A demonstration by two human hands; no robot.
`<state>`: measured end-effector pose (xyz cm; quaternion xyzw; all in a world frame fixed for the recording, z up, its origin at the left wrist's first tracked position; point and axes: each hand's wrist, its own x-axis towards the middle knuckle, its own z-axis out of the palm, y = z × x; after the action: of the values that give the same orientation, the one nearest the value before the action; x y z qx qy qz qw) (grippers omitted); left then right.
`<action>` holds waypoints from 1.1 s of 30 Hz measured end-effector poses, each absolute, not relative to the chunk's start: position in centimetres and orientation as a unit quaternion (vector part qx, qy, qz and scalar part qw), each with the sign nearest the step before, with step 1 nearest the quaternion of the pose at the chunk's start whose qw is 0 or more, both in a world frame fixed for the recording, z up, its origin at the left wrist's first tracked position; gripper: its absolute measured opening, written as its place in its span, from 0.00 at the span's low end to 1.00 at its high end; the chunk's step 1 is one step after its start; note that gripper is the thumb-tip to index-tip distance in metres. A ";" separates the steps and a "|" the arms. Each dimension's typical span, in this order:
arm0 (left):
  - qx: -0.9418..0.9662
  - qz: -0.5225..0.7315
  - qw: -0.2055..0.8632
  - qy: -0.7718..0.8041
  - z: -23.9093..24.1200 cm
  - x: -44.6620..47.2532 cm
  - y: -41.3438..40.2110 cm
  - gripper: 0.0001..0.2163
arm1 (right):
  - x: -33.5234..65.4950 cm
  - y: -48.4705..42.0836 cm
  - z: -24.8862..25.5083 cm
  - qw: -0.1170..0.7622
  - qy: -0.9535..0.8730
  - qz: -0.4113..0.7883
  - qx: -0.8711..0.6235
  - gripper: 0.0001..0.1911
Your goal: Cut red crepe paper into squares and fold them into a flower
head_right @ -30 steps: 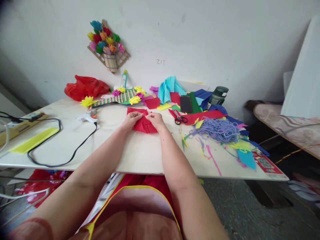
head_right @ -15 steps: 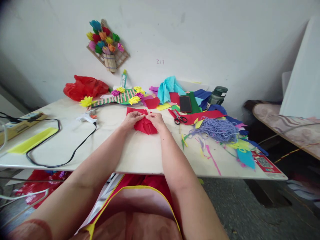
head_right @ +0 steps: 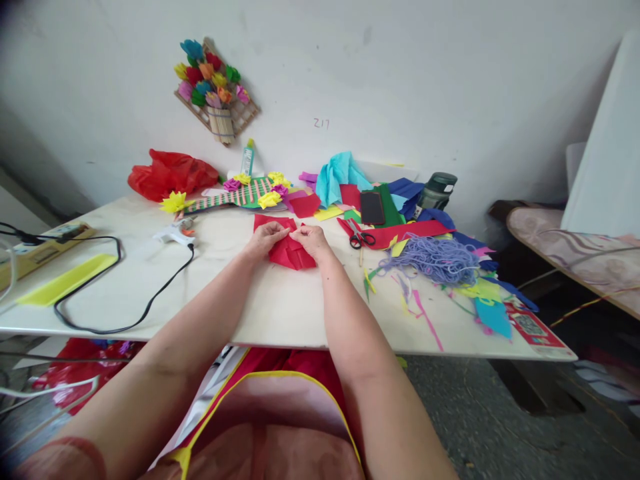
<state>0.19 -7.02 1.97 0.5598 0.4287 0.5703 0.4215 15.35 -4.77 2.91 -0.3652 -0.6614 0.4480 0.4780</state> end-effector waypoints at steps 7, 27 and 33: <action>0.571 0.570 0.388 0.446 1.8 0.2 -6.8 0.16 | 15.2 -4.8 2.8 0.475 -0.646 0.468 -0.371 0.12; 0.525 0.602 0.384 0.463 2.4 0.2 -6.9 0.17 | 16.0 -4.0 2.7 0.495 -0.629 0.444 -0.402 0.18; 0.520 0.600 0.418 0.442 2.6 0.1 -7.2 0.16 | 15.9 -4.0 2.7 0.509 -0.630 0.450 -0.376 0.15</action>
<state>0.08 -7.21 2.58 0.5197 0.4419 0.6002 0.4175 15.85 -4.02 2.70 -0.3761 -0.6299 0.4498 0.5094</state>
